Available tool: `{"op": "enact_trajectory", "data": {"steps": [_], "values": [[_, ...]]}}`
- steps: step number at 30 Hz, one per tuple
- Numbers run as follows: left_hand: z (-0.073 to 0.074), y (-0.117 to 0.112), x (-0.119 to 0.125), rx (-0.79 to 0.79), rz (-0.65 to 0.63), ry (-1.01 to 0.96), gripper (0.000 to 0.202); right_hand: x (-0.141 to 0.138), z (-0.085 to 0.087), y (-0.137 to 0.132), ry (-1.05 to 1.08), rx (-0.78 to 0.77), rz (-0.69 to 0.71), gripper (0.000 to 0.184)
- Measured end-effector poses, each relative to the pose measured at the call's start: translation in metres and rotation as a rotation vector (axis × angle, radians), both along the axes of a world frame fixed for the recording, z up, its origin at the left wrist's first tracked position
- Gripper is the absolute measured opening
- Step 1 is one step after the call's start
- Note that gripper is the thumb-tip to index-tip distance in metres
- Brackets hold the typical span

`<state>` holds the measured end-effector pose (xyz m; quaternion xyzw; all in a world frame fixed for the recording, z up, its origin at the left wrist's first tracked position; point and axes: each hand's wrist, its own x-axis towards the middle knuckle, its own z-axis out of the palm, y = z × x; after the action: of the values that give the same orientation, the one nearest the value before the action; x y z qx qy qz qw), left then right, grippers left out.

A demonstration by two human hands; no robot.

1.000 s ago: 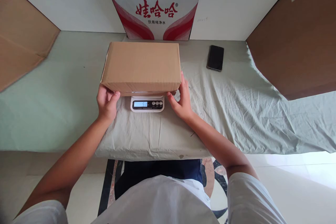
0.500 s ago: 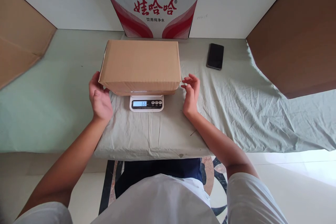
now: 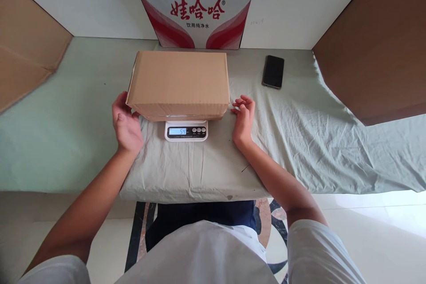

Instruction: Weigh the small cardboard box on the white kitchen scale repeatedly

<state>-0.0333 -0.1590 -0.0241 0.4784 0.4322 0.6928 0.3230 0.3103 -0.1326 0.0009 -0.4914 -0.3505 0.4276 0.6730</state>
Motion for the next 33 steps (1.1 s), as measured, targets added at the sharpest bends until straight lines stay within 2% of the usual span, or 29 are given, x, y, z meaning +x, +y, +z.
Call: {"op": "enact_trajectory", "data": {"steps": [5,11,21,28,33], "values": [[-0.003,0.002,-0.002,0.046,0.011,0.043,0.070,0.001,-0.002,0.002,-0.041,-0.015,0.011,0.033],[-0.006,0.003,-0.003,0.051,0.031,0.084,0.072,0.002,-0.004,0.001,-0.051,-0.006,0.017,0.029],[0.002,0.000,0.002,-0.006,0.059,0.084,0.079,0.000,-0.002,0.000,-0.022,-0.011,0.009,0.027],[0.006,0.001,0.005,0.047,0.045,-0.016,0.077,0.002,-0.003,-0.002,-0.084,0.017,0.012,0.032],[0.010,-0.002,0.007,-0.011,0.060,0.048,0.080,0.003,-0.004,-0.005,-0.130,0.061,0.033,0.037]]}}
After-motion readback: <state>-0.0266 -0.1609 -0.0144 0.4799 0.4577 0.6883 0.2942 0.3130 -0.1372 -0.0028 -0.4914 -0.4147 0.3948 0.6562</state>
